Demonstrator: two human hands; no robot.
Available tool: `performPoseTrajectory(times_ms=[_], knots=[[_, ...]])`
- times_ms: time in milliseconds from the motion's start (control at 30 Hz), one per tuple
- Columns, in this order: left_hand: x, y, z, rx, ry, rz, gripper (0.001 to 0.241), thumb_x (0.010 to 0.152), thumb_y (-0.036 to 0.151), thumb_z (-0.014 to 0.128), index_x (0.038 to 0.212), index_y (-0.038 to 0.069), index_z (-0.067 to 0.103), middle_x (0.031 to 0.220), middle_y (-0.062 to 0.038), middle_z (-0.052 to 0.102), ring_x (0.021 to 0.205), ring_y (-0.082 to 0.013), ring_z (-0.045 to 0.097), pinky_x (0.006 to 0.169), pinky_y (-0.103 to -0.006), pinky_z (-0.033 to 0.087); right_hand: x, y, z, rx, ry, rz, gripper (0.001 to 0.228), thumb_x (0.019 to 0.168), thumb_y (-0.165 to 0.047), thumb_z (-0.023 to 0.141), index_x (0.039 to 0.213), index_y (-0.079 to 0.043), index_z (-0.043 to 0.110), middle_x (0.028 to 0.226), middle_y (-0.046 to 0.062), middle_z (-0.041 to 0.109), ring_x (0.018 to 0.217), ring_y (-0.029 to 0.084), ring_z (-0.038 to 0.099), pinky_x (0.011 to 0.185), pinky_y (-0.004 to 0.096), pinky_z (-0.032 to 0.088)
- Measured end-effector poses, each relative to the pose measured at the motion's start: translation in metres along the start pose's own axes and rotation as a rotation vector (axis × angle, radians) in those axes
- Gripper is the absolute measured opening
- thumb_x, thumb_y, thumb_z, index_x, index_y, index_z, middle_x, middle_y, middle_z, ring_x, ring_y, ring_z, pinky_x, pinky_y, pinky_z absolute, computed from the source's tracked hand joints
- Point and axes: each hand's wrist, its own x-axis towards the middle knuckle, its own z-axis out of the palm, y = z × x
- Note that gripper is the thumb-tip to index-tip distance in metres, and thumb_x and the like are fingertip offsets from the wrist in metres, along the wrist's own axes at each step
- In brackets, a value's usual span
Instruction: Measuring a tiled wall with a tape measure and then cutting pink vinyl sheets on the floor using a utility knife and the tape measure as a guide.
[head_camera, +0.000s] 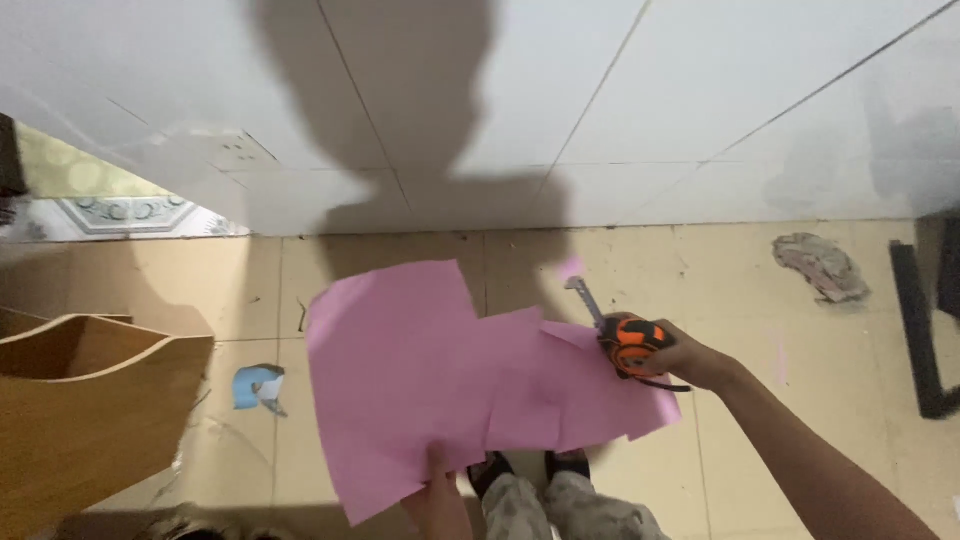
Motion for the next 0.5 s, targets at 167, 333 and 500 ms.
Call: performPoseTrajectory(times_ms=[167, 333, 500], knots=[[0.117, -0.077, -0.014, -0.021, 0.001, -0.055, 0.065, 0.101, 0.012, 0.066, 0.160, 0.010, 0.038, 0.142, -0.012, 0.059, 0.113, -0.0260, 0.060, 0.088, -0.0364, 0.051, 0.114, 0.044, -0.018, -0.236, 0.105, 0.014, 0.092, 0.054, -0.006, 0.072, 0.146, -0.007, 0.067, 0.113, 0.019, 0.080, 0.089, 0.031, 0.071, 0.077, 0.043, 0.055], [0.232, -0.178, -0.031, 0.040, 0.081, -0.159, 0.064, 0.102, 0.008, 0.063, 0.161, 0.005, 0.039, 0.146, -0.019, 0.059, 0.124, -0.0377, 0.061, 0.108, -0.0479, 0.053, 0.189, 0.138, -0.072, -0.173, 0.213, 0.009, 0.090, 0.061, 0.007, 0.066, 0.149, -0.010, 0.065, 0.089, 0.018, 0.071, 0.067, 0.024, 0.058, 0.058, 0.036, 0.043], [0.334, -0.324, -0.103, 0.337, 0.248, -0.077, 0.062, 0.091, 0.014, 0.084, 0.142, -0.014, 0.062, 0.123, -0.028, 0.074, 0.094, -0.0390, 0.071, 0.083, -0.0441, 0.059, 0.223, 0.238, -0.138, -0.222, 0.207, 0.024, 0.088, 0.062, 0.006, 0.073, 0.149, -0.008, 0.068, 0.077, 0.019, 0.077, 0.058, 0.024, 0.060, 0.051, 0.037, 0.045]])
